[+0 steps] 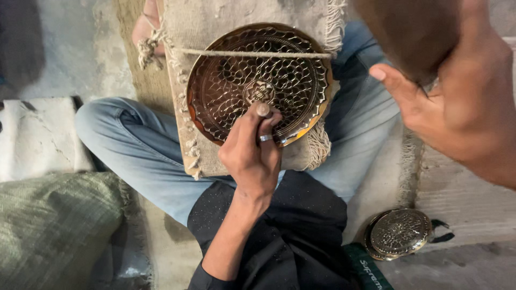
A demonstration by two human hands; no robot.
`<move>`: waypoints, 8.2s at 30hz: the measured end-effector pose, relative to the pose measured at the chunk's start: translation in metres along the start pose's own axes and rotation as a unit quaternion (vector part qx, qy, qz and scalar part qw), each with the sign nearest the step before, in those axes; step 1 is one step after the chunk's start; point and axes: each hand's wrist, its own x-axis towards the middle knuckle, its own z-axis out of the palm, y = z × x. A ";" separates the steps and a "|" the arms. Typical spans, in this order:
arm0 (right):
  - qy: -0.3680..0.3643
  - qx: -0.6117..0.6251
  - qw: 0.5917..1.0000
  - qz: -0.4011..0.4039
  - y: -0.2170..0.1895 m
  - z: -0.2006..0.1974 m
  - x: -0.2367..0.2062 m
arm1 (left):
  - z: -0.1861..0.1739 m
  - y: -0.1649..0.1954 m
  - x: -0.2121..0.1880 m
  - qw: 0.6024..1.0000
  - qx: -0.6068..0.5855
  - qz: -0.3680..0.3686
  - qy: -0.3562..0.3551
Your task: The person sits cross-legged on the floor with a decorative brass plate resting on a cloth pad on their lap. They hold a small punch against the plate's surface with one hand and strike it with a wooden mallet held in the other hand, repositioning the punch repeatedly to hammer an ornate pattern into the metal.
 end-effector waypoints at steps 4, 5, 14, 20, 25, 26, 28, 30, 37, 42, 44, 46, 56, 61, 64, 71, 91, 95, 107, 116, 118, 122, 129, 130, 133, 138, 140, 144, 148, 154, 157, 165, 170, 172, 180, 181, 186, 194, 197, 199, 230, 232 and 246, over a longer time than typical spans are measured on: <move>-0.008 -0.210 0.976 -0.060 -0.009 -0.003 0.004 | -0.002 0.002 0.001 1.000 -0.004 0.001 -0.006; -0.006 -0.215 0.975 -0.058 -0.010 -0.004 0.004 | -0.001 0.003 -0.001 1.000 -0.026 0.007 0.004; 0.036 0.205 0.964 0.168 0.027 0.024 -0.039 | -0.008 0.004 -0.004 0.943 -0.312 -0.037 0.112; 0.028 0.316 0.911 0.264 0.068 0.041 -0.078 | -0.013 0.011 0.002 0.942 -0.311 -0.115 0.057; 0.004 0.273 0.933 0.234 0.080 0.043 -0.091 | -0.004 0.011 0.002 0.982 -0.156 -0.099 0.031; -0.010 0.261 0.932 0.251 0.081 0.044 -0.091 | -0.002 0.010 0.002 0.986 -0.139 -0.086 0.035; -0.055 0.218 0.923 0.312 0.081 0.047 -0.092 | 0.003 0.008 0.001 0.989 -0.127 -0.068 0.040; -0.073 0.196 0.917 0.340 0.083 0.051 -0.093 | 0.007 0.006 -0.002 0.991 -0.108 -0.057 0.048; -0.120 0.242 0.936 0.226 0.106 0.067 -0.091 | 0.013 0.004 -0.008 0.992 -0.104 -0.046 0.058; -0.060 0.037 0.997 -0.036 0.082 0.051 -0.067 | 0.012 0.003 -0.009 0.997 -0.014 -0.023 0.075; -0.017 0.021 0.998 -0.056 0.065 0.032 -0.051 | 0.013 0.002 -0.009 0.996 -0.026 0.005 0.089; 0.026 0.004 0.997 -0.076 0.049 0.010 -0.037 | 0.014 0.000 -0.011 0.996 -0.031 -0.012 0.088; 0.029 -0.081 0.986 -0.144 0.019 -0.001 0.000 | 0.018 -0.006 -0.016 0.993 -0.024 -0.060 0.099; 0.009 -0.021 0.994 -0.108 0.014 -0.003 0.005 | 0.016 -0.004 -0.013 0.993 -0.035 -0.041 0.104; -0.014 0.029 0.998 -0.046 0.007 -0.006 0.010 | 0.016 -0.005 -0.013 0.994 -0.036 -0.031 0.102; -0.002 0.021 1.000 -0.010 -0.010 -0.014 0.017 | 0.015 -0.008 -0.015 0.995 0.026 -0.014 0.097; 0.021 -0.161 0.982 -0.099 -0.014 -0.015 0.023 | 0.014 0.002 -0.007 0.993 -0.020 -0.049 0.102; 0.000 -0.137 0.988 -0.077 -0.015 -0.017 0.021 | 0.013 0.002 -0.009 0.996 -0.004 -0.024 0.091; 0.007 -0.147 0.985 -0.094 -0.014 -0.018 0.025 | 0.013 0.000 -0.008 0.995 -0.037 -0.038 0.089; 0.015 -0.115 0.989 -0.087 -0.008 -0.014 0.017 | 0.012 0.001 -0.007 0.994 0.027 -0.066 0.087; 0.034 -0.047 0.996 -0.068 -0.008 -0.009 0.018 | 0.013 0.003 -0.007 0.993 -0.069 -0.047 0.081; 0.028 -0.108 0.991 -0.074 -0.010 -0.011 0.019 | 0.011 0.001 -0.006 0.996 0.007 -0.016 0.085; 0.011 -0.040 0.999 -0.031 -0.012 -0.011 0.021 | 0.014 -0.006 -0.010 0.996 -0.020 -0.033 0.083; 0.013 0.012 1.000 0.007 -0.012 -0.008 0.021 | 0.015 -0.005 -0.011 0.995 -0.053 -0.032 0.077; 0.016 -0.066 0.997 -0.045 -0.009 -0.009 0.018 | 0.014 -0.006 -0.010 0.996 0.000 -0.019 0.086; 0.038 -0.021 0.998 -0.047 -0.012 -0.006 0.025 | 0.013 -0.002 -0.009 0.995 -0.053 -0.020 0.079; 0.033 -0.105 0.990 -0.085 -0.013 -0.010 0.025 | 0.013 -0.001 -0.007 0.996 0.019 -0.018 0.080; 0.025 -0.136 0.985 -0.103 -0.009 -0.010 0.021 | 0.012 0.000 -0.006 0.995 -0.067 -0.026 0.071; 0.032 -0.160 0.981 -0.102 0.000 -0.005 0.009 | 0.012 0.000 -0.006 0.995 -0.079 -0.023 0.059; 0.079 0.005 0.995 -0.053 0.002 0.011 0.010 | 0.012 0.000 -0.007 0.994 -0.091 -0.028 0.052; 0.062 0.013 0.997 -0.048 0.005 0.009 0.013 | 0.013 -0.001 -0.007 0.992 -0.112 -0.016 0.056; -0.042 0.037 0.995 0.078 -0.009 -0.005 0.021 | 0.013 0.000 -0.007 0.993 -0.099 -0.016 0.061; 0.006 -0.106 0.992 -0.067 0.002 -0.007 0.012 | 0.012 0.000 -0.005 0.995 -0.074 0.009 0.063; 0.004 -0.109 0.991 -0.072 0.014 0.000 0.003 | 0.011 0.001 -0.005 0.996 -0.071 -0.001 0.057; -0.004 -0.064 0.997 -0.030 0.009 0.001 0.003 | 0.011 0.003 -0.004 0.997 -0.055 -0.008 0.058; 0.008 -0.044 0.999 -0.024 0.004 -0.005 0.006 | 0.010 0.003 -0.004 0.997 -0.057 -0.009 0.054; 0.010 0.059 0.998 0.032 0.002 0.016 0.013 | 0.010 0.002 -0.005 0.998 -0.034 0.014 0.059; -0.046 0.043 0.985 0.160 0.034 0.033 -0.026 | 0.011 0.000 -0.007 0.998 -0.036 0.011 0.049; -0.085 -0.006 0.981 0.176 0.023 0.017 -0.017 | 0.012 -0.001 -0.007 0.995 -0.086 -0.002 0.048; -0.076 -0.017 0.989 0.123 0.014 0.006 -0.007 | 0.012 -0.001 -0.007 0.994 -0.095 0.006 0.059; -0.015 -0.032 0.999 -0.031 0.019 -0.002 -0.013 | 0.007 0.004 -0.005 0.999 -0.011 0.022 0.048; -0.016 -0.039 0.998 -0.037 0.016 -0.001 -0.012 | 0.009 0.003 -0.006 0.998 -0.017 0.021 0.054; -0.018 -0.041 0.999 -0.029 0.015 -0.007 -0.016 | 0.010 0.001 -0.006 0.998 -0.032 0.029 0.052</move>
